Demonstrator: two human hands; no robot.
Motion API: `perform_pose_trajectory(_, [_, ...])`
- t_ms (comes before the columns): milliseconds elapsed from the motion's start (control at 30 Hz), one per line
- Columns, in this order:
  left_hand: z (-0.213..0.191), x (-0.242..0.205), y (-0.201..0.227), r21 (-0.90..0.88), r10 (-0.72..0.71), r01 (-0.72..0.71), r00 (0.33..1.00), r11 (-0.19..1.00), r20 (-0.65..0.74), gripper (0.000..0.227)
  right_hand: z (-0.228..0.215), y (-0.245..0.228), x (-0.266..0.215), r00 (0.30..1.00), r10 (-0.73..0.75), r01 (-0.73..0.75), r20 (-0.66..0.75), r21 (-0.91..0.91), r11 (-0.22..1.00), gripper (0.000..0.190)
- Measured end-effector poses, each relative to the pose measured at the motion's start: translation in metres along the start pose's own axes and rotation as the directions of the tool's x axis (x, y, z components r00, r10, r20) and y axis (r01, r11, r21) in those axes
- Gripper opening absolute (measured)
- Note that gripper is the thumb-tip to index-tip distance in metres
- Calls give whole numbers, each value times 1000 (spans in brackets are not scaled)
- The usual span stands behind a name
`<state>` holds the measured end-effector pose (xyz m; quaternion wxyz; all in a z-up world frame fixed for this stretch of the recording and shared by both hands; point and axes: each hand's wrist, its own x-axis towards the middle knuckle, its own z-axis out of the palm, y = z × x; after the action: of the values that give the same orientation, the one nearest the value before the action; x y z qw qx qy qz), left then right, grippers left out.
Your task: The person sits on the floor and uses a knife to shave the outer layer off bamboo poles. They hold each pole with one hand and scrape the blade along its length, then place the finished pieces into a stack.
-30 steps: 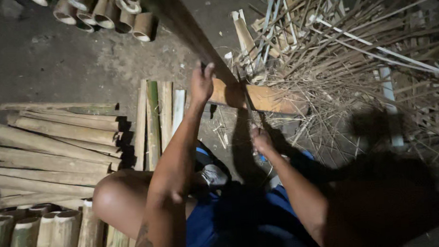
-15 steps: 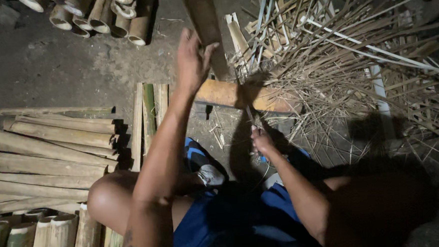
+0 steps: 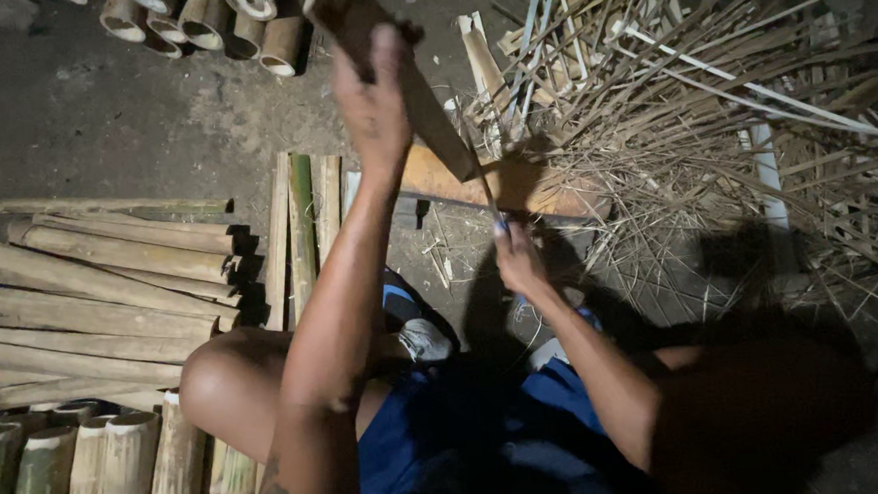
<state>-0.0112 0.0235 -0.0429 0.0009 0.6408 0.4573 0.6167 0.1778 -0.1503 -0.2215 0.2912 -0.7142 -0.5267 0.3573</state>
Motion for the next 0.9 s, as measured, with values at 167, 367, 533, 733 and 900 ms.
perform_pose_trajectory(167, [-18, 19, 19, -635, -310, 329, 939, 698, 146, 48, -10, -61, -13, 976, -211, 202, 51, 143, 969, 46])
perform_pose_trajectory(367, [-27, 15, 14, -755, -459, 305, 888, 580, 6, 39, 49, 7, 18, 986, -164, 163, -17, -42, 986, 46])
perform_pose_trajectory(533, [-30, 24, 7, -633, -493, 332, 865, 700, -91, 42, 84, 100, 43, 1000, -2, 6, 27, -159, 987, 46])
perform_pose_trajectory(733, [-32, 20, -3, -729, -523, 362, 852, 580, 7, 42, 48, 102, 16, 979, 186, -174, 86, -123, 977, 46])
perform_pose_trajectory(900, [-25, 24, -30, -640, -464, 446, 872, 626, 155, 39, -1, 15, 20, 995, -12, 18, 103, -60, 998, 45])
